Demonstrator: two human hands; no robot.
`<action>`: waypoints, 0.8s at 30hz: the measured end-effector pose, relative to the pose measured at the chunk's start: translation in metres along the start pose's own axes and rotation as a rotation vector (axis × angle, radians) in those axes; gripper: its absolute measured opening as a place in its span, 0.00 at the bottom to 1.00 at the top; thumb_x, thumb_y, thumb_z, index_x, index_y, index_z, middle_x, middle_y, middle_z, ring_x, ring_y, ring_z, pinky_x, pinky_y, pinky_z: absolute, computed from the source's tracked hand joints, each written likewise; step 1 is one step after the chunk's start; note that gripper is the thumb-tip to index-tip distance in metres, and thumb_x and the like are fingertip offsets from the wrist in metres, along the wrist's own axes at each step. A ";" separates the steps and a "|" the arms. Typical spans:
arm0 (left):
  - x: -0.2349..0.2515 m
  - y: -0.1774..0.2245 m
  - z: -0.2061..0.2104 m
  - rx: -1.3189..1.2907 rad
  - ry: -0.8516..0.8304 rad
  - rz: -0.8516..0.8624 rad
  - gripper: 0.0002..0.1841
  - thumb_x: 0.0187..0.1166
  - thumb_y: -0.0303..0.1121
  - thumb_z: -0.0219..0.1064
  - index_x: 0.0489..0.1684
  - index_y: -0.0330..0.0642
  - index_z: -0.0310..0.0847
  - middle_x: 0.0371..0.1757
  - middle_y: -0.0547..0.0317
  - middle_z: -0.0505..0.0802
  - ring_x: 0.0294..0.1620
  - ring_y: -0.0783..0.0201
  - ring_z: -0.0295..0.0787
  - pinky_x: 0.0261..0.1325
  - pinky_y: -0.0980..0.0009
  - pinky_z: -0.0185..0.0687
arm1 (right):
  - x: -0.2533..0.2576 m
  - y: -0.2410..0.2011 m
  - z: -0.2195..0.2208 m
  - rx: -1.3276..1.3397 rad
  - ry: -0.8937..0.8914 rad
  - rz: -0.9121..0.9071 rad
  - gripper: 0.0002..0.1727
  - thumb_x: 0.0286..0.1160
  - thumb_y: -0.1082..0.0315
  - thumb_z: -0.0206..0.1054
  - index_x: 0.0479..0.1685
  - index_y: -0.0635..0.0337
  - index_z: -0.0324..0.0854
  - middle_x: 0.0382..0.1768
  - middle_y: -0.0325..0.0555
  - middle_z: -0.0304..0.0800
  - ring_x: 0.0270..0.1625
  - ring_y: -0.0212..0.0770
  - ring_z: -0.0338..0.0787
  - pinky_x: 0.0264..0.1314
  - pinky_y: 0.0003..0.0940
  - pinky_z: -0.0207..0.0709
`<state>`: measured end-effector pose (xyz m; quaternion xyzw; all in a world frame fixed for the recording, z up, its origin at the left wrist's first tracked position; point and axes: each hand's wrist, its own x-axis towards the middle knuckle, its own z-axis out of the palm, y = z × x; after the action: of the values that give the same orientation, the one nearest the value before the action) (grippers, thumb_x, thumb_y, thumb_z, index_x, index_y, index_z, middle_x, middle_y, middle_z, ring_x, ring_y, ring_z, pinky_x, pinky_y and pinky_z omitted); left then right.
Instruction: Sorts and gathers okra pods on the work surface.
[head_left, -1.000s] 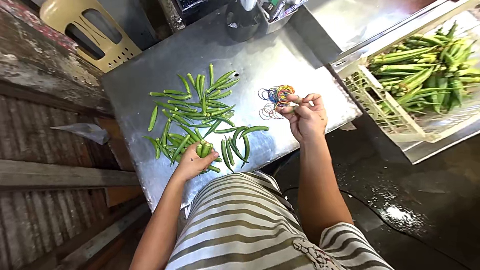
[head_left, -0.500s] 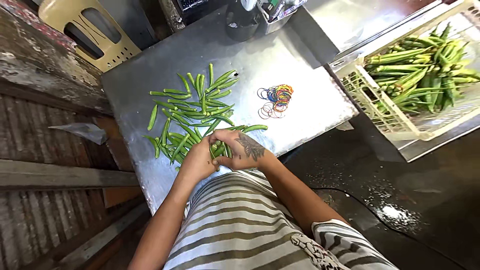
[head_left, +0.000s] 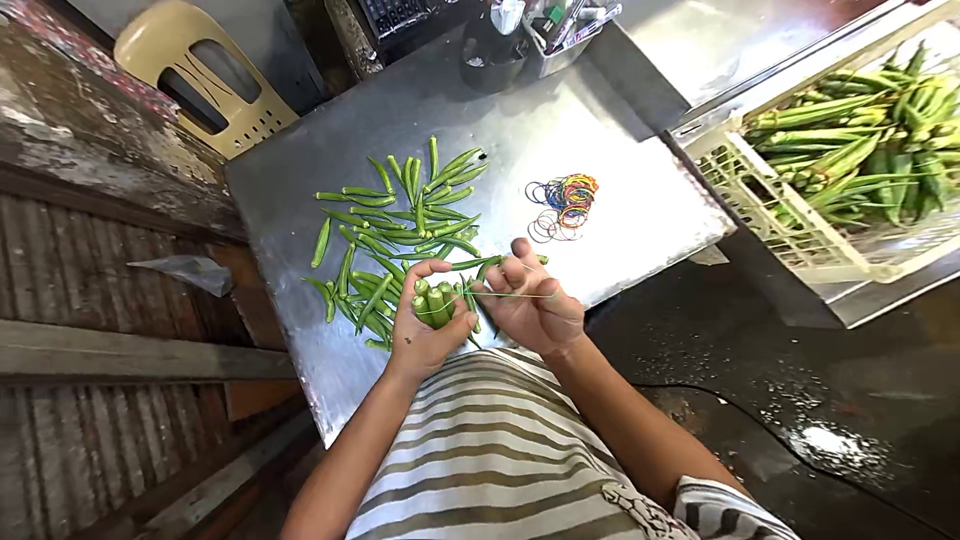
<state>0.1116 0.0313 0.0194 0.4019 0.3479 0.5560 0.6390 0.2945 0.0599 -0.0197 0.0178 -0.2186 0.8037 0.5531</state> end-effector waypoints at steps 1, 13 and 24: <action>0.004 0.003 0.006 0.117 0.019 0.055 0.36 0.64 0.21 0.77 0.74 0.47 0.66 0.29 0.57 0.85 0.27 0.66 0.85 0.34 0.70 0.85 | 0.003 0.006 0.003 0.011 0.009 -0.005 0.26 0.81 0.58 0.68 0.80 0.39 0.74 0.74 0.49 0.85 0.78 0.53 0.82 0.86 0.54 0.66; 0.014 0.028 0.026 1.552 -0.186 -0.274 0.57 0.65 0.42 0.77 0.96 0.48 0.38 0.39 0.56 0.92 0.36 0.56 0.92 0.43 0.52 0.89 | 0.024 -0.026 0.031 -1.389 -0.136 -0.029 0.32 0.52 0.71 0.77 0.65 0.58 0.76 0.60 0.43 0.81 0.63 0.38 0.82 0.65 0.36 0.83; 0.005 0.022 -0.014 1.139 -0.098 -0.026 0.64 0.56 0.61 0.83 0.94 0.42 0.45 0.70 0.49 0.83 0.55 0.63 0.90 0.52 0.63 0.93 | -0.011 -0.160 0.002 -1.329 0.532 0.054 0.12 0.85 0.65 0.60 0.58 0.62 0.80 0.42 0.47 0.91 0.30 0.38 0.89 0.32 0.37 0.88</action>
<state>0.0906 0.0394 0.0334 0.7040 0.5674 0.2535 0.3437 0.4421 0.0962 0.0326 -0.5250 -0.5201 0.4908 0.4616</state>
